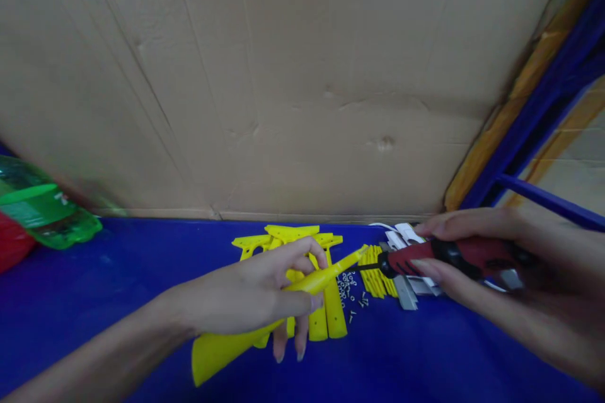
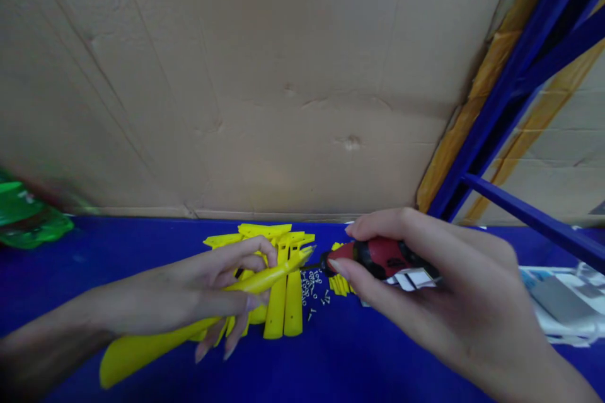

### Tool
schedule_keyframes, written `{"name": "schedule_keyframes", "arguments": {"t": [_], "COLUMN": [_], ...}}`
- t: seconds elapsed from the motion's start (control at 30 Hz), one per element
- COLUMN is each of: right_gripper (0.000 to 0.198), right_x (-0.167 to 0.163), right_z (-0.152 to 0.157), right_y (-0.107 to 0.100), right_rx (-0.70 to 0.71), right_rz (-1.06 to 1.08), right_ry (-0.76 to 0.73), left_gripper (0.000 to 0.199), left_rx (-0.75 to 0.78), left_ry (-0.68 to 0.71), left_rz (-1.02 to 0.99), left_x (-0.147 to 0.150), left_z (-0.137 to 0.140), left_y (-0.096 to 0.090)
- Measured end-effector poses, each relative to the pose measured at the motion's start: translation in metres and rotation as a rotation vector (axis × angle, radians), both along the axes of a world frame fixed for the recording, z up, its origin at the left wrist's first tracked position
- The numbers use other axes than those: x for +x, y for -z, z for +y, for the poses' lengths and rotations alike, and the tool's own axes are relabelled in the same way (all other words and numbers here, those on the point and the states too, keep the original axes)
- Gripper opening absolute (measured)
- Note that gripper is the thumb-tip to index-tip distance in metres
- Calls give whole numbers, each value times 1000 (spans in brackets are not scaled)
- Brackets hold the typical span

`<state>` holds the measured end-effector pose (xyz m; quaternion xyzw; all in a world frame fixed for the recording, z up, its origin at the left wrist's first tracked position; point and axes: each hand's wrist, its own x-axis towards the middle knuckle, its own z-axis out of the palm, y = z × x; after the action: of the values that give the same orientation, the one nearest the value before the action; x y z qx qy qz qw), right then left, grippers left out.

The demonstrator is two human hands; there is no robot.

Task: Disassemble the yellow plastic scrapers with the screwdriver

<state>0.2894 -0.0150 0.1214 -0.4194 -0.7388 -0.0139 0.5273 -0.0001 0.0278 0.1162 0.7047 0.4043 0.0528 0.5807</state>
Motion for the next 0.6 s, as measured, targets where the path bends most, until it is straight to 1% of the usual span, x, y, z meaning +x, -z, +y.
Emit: {"name": "schedule_keyframes", "arguments": {"t": [0.03,0.1,0.17,0.23,0.27,0.33,0.37,0.43,0.5,0.6], "right_gripper": [24,19,17,19,19,19,19,22,27,31], "right_x": [1,5,10,15,18,24,26,32,37,40], "right_z": [-1,-5,-10,-15,-17,-19,-19,-17,-13,-4], "right_y": [4,13,23,32,36,44,47,56,64,76], "right_rx": [-2,5,32,55,49,26,4,-48,-120,-225], "right_rz": [-56,-126,-118,-58,23,252,373,569,716,871], "right_ry": [21,69,123,203,257,371,416,455,409,269], "left_gripper": [41,49,60,70,69,49,45,59,64,64], "left_rx": [-85,-134,-198,-268,-320,-417,-446,-471,-483,-524], "left_ry": [-35,-158,-247,-318,-344,-368,-366,-339,-319,-312], "left_rz": [-100,-275,-358,-407,-439,-484,-494,-484,-470,-486], "left_x": [4,13,19,23,25,28,30,35,40,43], "left_z": [-1,-3,-4,-5,-5,-5,-6,-7,-8,-12], "left_y": [0,6,19,32,37,46,49,54,60,71]}}
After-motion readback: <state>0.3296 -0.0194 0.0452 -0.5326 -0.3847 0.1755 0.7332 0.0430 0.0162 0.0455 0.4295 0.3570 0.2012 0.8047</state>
